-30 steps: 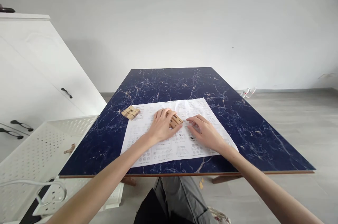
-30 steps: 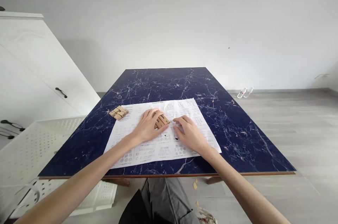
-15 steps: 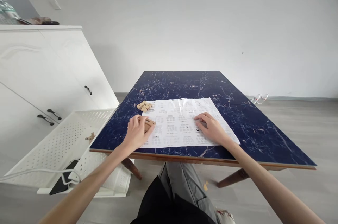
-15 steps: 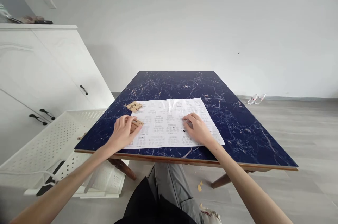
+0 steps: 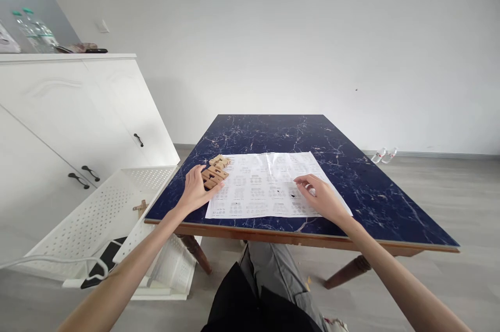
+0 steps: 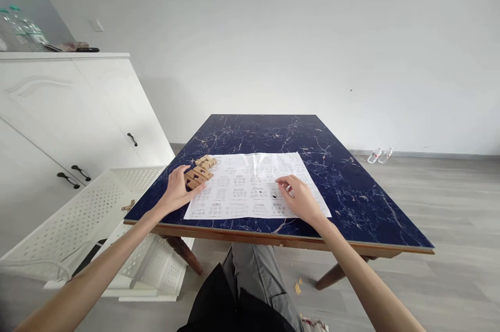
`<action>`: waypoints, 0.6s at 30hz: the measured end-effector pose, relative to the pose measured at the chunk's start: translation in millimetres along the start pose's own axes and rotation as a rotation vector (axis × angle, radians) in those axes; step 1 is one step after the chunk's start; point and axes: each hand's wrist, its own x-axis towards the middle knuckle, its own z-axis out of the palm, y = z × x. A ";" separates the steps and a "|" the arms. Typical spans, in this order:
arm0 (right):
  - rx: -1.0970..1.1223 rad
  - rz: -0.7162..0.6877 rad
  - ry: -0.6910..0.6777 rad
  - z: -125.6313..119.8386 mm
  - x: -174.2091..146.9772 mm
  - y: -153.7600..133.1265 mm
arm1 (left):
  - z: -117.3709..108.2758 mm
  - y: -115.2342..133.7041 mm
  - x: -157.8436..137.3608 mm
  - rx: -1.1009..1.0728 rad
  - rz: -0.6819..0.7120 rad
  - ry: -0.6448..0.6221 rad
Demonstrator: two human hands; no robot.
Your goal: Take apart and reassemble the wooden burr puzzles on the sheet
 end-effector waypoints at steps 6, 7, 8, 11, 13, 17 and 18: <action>0.115 0.096 0.013 -2.1 -34.8 -4.2 | -23.1 -15.6 -25.1 -0.034 -0.088 -0.029; 0.138 0.104 0.010 -0.7 -38.0 -2.5 | -24.1 -15.6 -26.2 -0.039 -0.094 -0.030; 0.161 0.107 0.007 0.6 -40.1 -0.5 | -24.6 -15.0 -26.7 -0.044 -0.098 -0.031; 0.222 0.110 0.010 2.5 -41.7 5.4 | -25.0 -12.2 -27.2 -0.056 -0.105 -0.032; 0.248 0.112 0.014 2.4 -40.7 7.5 | -25.5 -10.6 -27.5 -0.062 -0.106 -0.034; 0.271 0.116 0.012 2.0 -38.5 6.8 | -26.5 -9.6 -27.4 -0.072 -0.105 -0.031; 0.275 0.118 0.013 2.1 -38.2 6.0 | -26.5 -9.7 -27.2 -0.073 -0.104 -0.030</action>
